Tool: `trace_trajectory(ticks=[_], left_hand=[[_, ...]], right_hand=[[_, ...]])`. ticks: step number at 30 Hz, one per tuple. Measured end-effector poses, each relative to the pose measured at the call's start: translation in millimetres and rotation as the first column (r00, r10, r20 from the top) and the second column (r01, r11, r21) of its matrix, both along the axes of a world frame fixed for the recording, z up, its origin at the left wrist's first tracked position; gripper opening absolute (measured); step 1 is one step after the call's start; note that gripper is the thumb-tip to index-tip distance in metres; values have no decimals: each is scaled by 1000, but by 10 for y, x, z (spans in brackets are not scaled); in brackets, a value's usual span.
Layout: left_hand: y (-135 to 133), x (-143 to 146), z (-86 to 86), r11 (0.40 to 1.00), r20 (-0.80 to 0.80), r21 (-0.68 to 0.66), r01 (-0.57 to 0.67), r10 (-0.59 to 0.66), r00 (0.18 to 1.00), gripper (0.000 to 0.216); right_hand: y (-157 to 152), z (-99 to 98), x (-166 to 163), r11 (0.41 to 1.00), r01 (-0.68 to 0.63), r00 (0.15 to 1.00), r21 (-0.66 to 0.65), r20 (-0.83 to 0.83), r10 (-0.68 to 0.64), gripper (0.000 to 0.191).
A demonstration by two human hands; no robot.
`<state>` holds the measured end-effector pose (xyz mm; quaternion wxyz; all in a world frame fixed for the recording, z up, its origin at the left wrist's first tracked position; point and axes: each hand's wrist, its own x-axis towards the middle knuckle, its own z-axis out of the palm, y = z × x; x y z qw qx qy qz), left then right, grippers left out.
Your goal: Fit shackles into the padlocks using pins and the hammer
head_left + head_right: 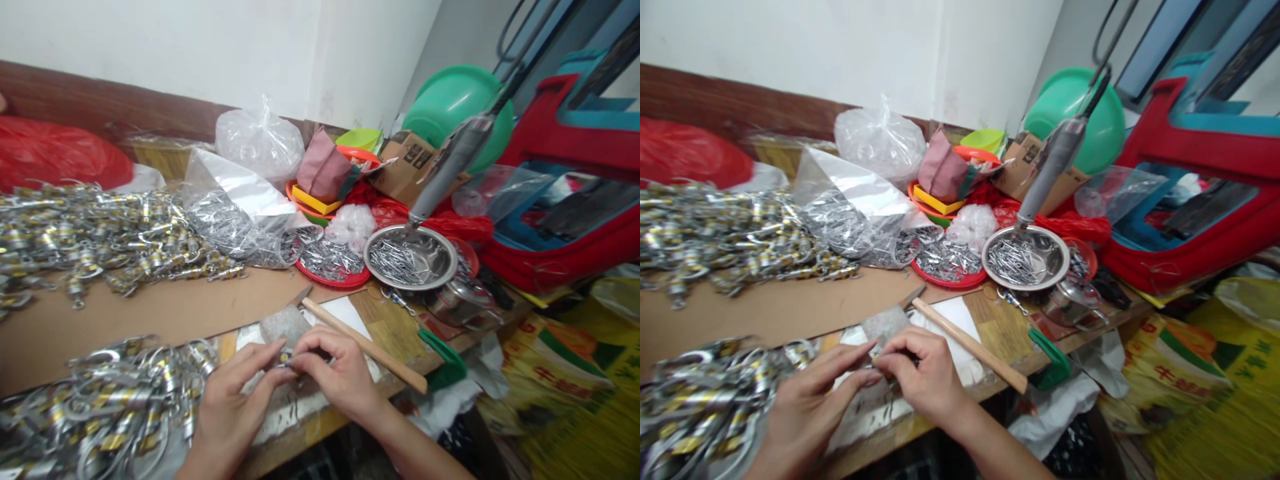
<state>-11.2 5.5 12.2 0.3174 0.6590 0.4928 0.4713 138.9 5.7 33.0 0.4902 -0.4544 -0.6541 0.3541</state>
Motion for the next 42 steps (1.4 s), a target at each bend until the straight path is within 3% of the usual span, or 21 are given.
trace_trajectory(ticks=[4,5,7,10,13,16,20,23,25,27,30,32,33,34,35,36,39,42], left_hand=[[-27,1,56,997,70,-43,67,-63,996,17],[-35,-2,78,995,102,-79,68,-60,993,16],[-47,-13,132,986,167,-156,58,-31,985,11],[-47,-48,216,975,173,-211,72,-36,984,5],[-17,-84,290,977,45,-178,117,-111,993,8],[27,-98,358,987,-62,-82,136,-141,988,12],[51,-109,412,987,-74,-68,143,-148,986,12],[15,-109,370,964,-2,-221,144,-149,989,12],[-34,-90,299,931,100,-353,96,-64,993,16],[-87,-53,217,891,236,-451,49,66,970,34],[-134,7,136,851,383,-520,73,155,911,55],[-130,27,127,824,437,-552,126,158,886,58],[-117,29,134,811,464,-563,162,148,873,61],[-98,24,146,800,488,-568,193,138,862,65],[-74,14,157,794,502,-569,216,127,856,69],[-46,1,167,790,505,-566,236,107,856,71],[53,-54,170,778,480,-556,292,13,877,74],[147,-103,139,733,480,-558,389,-97,872,78]], right_hand=[[-41,-14,44,999,-24,1000,39,-6,24,8],[-61,-20,63,996,-28,1000,89,9,27,4],[-108,-37,109,969,-52,996,240,80,33,15],[-163,-59,191,849,-168,953,502,304,9,23],[-165,-39,266,723,-297,881,624,470,-44,27],[-129,12,303,698,-317,866,642,496,-63,27],[-93,27,281,756,-237,913,611,406,-42,24],[-113,-24,214,822,-149,953,549,302,-29,21],[-153,-56,153,869,-67,978,490,206,-40,17],[-195,-58,102,914,-11,990,406,135,-48,15],[-154,8,118,967,-91,981,239,186,47,12],[32,73,224,984,-138,945,115,313,96,10],[181,100,301,994,-82,914,74,402,45,12],[363,118,387,998,17,874,65,484,-46,12],[565,123,474,974,203,768,97,601,-220,17],[775,114,553,957,272,717,105,641,-274,21],[1320,14,695,942,330,639,64,719,-273,18],[1602,-107,710,942,335,618,10,752,-228,22]])
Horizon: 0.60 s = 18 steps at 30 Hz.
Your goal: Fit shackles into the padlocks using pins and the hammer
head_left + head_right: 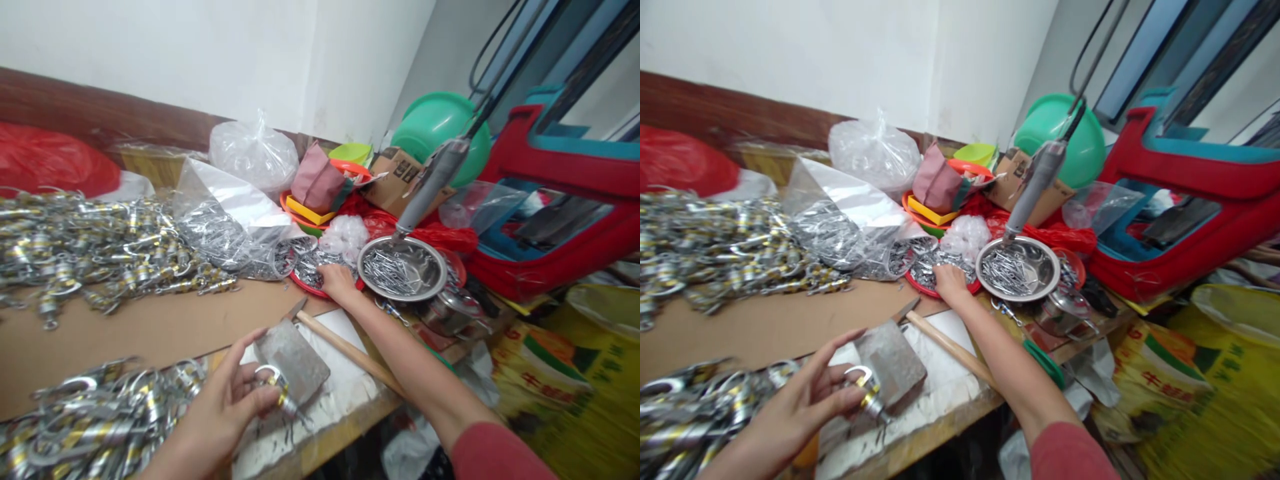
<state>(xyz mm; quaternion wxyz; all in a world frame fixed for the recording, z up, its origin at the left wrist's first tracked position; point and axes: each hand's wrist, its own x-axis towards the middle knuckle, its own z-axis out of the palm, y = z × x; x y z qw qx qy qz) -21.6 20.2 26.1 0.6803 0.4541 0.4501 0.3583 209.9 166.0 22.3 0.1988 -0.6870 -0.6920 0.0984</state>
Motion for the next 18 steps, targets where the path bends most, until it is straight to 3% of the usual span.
trace_trajectory(ticks=[5,9,11,12,14,15,18], left_hand=[[82,-21,-33,998,55,-50,-27,29,998,86],[98,-7,-7,995,94,-100,-29,39,995,88],[98,-4,12,994,103,-111,-19,30,994,87],[96,-4,20,994,107,-109,-13,25,994,87],[91,-6,28,995,116,-99,-12,24,993,85],[87,-8,27,995,119,-96,-14,25,993,85],[80,-9,16,995,121,-95,-19,31,992,85]], right_hand=[[-2,53,37,1000,16,994,11,-111,-14,20],[-414,210,-78,999,-51,957,-12,-286,45,27],[-739,245,-228,986,-166,902,-35,-410,137,27],[-901,248,-312,963,-268,809,-32,-550,207,27],[-1174,235,-464,917,-398,689,-18,-666,286,21],[-1273,224,-522,900,-435,666,5,-671,326,18],[-1435,189,-592,863,-487,734,136,-472,489,17]])
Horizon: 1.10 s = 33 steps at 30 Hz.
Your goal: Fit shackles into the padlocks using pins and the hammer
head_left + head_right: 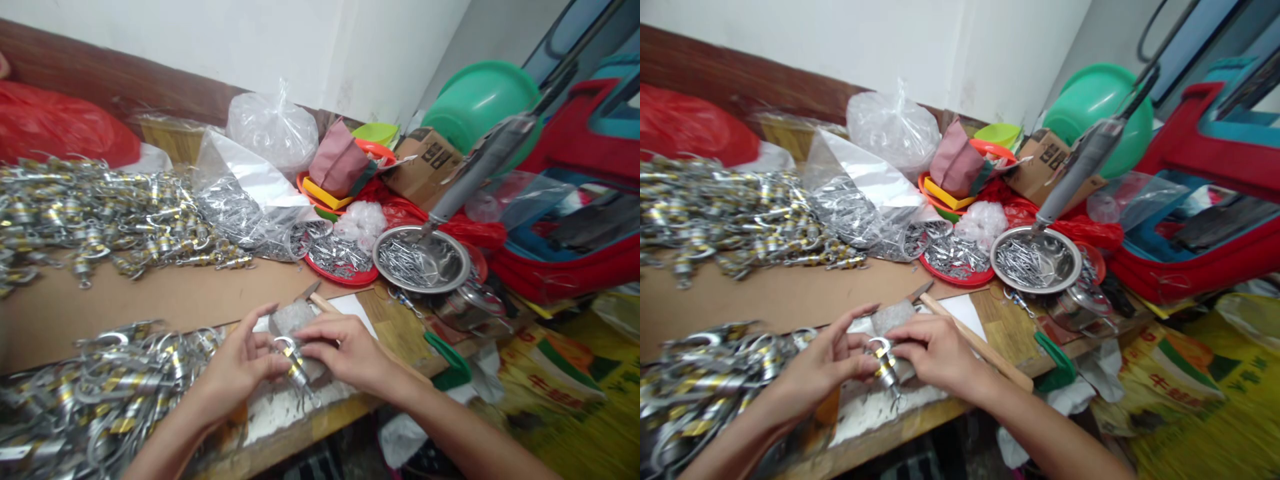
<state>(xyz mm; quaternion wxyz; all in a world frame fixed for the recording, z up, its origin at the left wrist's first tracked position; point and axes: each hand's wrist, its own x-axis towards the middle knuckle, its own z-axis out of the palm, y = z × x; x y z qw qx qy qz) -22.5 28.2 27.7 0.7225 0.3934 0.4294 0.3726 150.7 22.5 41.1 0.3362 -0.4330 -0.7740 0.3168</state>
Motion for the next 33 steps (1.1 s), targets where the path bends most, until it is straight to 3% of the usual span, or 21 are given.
trace_trajectory(ticks=[3,5,7,12,16,24,29,31,33], left_hand=[[1,1,-15,1000,9,5,5,-6,1000,81],[4,0,-21,1000,20,3,11,-11,1000,80],[6,-4,-25,1000,22,-2,15,-15,1000,79],[9,-14,-41,999,-7,17,36,-36,999,74],[18,-15,-58,999,0,27,38,-38,999,73],[16,-27,-67,1000,10,-9,21,-21,1000,74],[15,-24,-55,1000,1,-9,19,-19,1000,76],[16,-20,-43,1000,-10,-7,22,-22,1000,77],[18,-19,-35,1000,-28,0,25,-25,999,77]], right_hand=[[-70,-7,58,965,-80,964,249,266,11,24],[-112,19,111,950,-108,904,294,427,-30,26],[-147,72,129,964,-80,871,255,488,-57,23],[-139,180,-49,993,104,954,53,278,-115,16],[-126,125,-206,987,155,937,-31,320,-137,18],[-172,86,-248,987,163,871,-15,472,-137,19],[-157,92,-227,986,156,902,-61,415,-117,16],[-128,77,-98,977,204,931,-65,322,-173,16],[-81,31,111,941,336,903,33,274,-332,20]])
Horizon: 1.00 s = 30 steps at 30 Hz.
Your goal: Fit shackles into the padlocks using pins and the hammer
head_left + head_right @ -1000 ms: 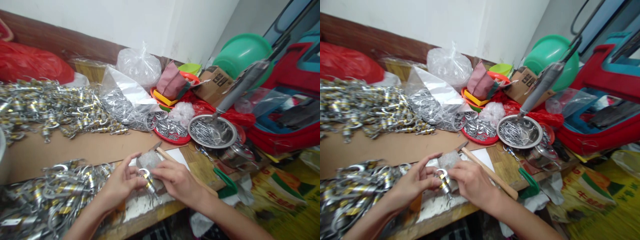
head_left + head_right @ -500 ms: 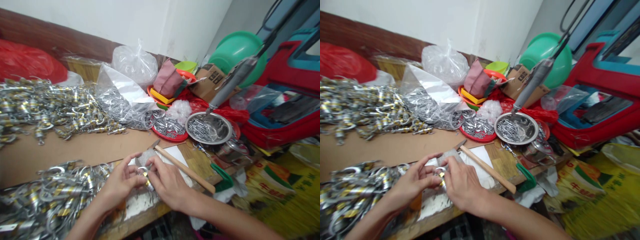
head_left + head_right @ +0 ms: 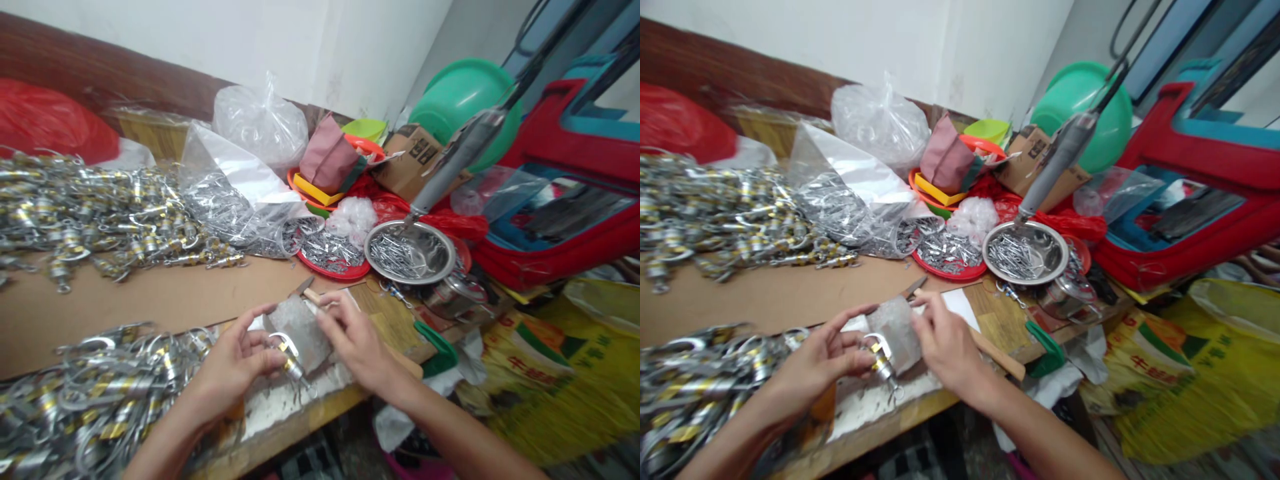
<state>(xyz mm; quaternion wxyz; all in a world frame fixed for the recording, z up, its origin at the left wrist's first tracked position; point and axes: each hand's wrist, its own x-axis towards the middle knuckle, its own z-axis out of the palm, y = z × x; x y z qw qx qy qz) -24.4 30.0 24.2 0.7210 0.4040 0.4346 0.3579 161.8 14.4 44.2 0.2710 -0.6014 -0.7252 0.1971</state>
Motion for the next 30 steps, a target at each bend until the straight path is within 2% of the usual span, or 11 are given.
trace_trajectory(ticks=[2,3,6,8,11,15,17,22,25,28,30], left_hand=[[4,-1,-4,1000,-17,9,5,-5,1000,76],[8,-2,-11,1000,-20,15,9,-8,1000,76],[20,-4,-50,1000,-21,27,8,-8,1000,76],[24,-5,-69,999,-21,34,0,1,1000,76],[17,-4,-54,1000,-25,28,-15,15,1000,78],[3,5,4,1000,-27,15,-21,21,999,80],[3,11,18,999,-27,16,-31,32,999,82],[-3,11,3,998,-55,28,-52,53,997,83],[-11,-2,-14,998,-58,44,-55,58,997,83],[-11,-12,-9,997,-60,46,-61,64,996,84],[-10,-13,13,997,-117,64,-45,52,992,66]], right_hand=[[55,-89,235,991,101,987,91,119,-111,28],[78,-146,339,992,95,972,83,209,-111,30],[95,-299,540,996,13,936,-84,353,18,24],[41,-319,584,995,12,953,-100,302,19,20],[-149,-173,599,999,8,983,45,181,-16,27],[-475,123,605,961,-149,983,234,141,118,46],[-596,189,590,936,-218,971,276,154,181,52],[-741,129,523,954,-287,926,92,281,252,56],[-759,76,502,959,-246,945,139,257,205,56],[-667,2,524,973,-206,964,100,194,184,51],[-518,-78,579,991,-109,990,82,96,101,44]])
